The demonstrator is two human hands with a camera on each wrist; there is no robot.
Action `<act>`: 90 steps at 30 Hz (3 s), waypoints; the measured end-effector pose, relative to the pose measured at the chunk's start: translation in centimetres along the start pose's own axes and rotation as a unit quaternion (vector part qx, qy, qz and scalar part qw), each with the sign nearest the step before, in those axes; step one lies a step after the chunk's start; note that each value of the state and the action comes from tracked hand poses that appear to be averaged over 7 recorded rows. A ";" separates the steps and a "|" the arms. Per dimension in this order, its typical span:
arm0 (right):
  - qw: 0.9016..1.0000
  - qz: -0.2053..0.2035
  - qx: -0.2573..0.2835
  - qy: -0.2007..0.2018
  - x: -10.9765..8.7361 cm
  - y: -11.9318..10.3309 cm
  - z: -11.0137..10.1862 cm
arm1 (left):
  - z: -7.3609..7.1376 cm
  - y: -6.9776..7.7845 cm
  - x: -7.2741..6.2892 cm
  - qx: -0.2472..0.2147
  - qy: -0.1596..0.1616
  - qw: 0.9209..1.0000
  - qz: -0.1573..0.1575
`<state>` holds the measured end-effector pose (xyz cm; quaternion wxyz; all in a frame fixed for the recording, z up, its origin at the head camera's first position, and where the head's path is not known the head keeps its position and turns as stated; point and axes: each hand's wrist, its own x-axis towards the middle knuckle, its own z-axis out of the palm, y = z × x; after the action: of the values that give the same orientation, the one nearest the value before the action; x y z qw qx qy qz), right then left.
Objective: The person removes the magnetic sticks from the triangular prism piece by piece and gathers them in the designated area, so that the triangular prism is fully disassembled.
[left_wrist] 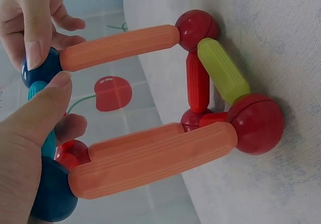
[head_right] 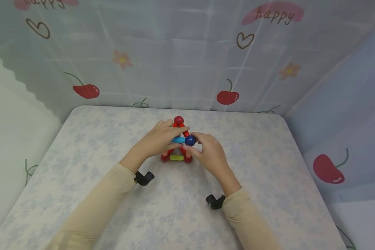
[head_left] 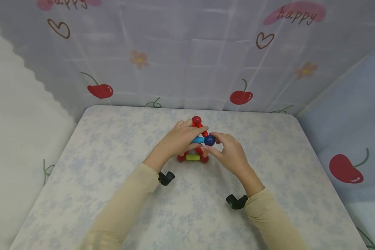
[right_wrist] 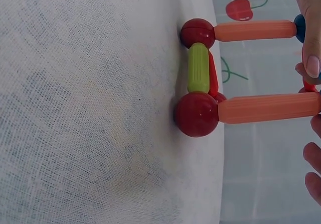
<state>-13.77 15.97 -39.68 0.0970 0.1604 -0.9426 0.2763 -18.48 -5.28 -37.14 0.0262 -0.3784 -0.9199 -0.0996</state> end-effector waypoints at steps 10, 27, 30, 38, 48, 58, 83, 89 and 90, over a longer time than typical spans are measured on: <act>0.999 0.002 0.000 -0.032 0.2 0.3 -0.5 | -0.2 0.1 0.5 -0.007 -0.006 1.000 0.002; 0.996 -0.022 0.047 -0.071 0.9 0.6 -0.1 | -0.2 -0.3 0.0 -0.020 -0.004 1.000 -0.019; 0.994 -0.032 0.061 -0.080 1.1 0.6 0.2 | -0.3 -0.4 -0.1 -0.020 -0.006 0.999 -0.034; 0.993 -0.037 0.089 -0.072 0.2 1.1 0.4 | 0.2 0.2 0.4 -0.029 -0.025 0.999 -0.026; 0.989 -0.035 0.120 -0.077 0.9 1.6 0.1 | -0.1 -0.4 0.1 -0.028 0.004 0.999 -0.034; 0.989 -0.025 0.124 -0.074 0.4 1.5 0.6 | 0.3 0.0 0.0 0.032 0.007 0.999 -0.003; 0.952 0.051 0.290 -0.085 0.4 2.1 1.2 | 0.7 0.2 0.1 0.091 0.047 0.994 0.023; 0.948 0.083 0.301 -0.064 0.1 2.8 1.1 | 0.9 0.0 0.0 0.091 0.047 0.994 0.023; 0.948 0.081 0.302 -0.064 0.0 2.9 1.1 | 0.9 0.1 0.1 0.091 0.047 0.994 0.026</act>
<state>-14.94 17.66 -41.97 -0.0392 0.1228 -0.8291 0.5440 -18.46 -5.01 -38.00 0.1059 -0.3929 -0.9129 -0.0319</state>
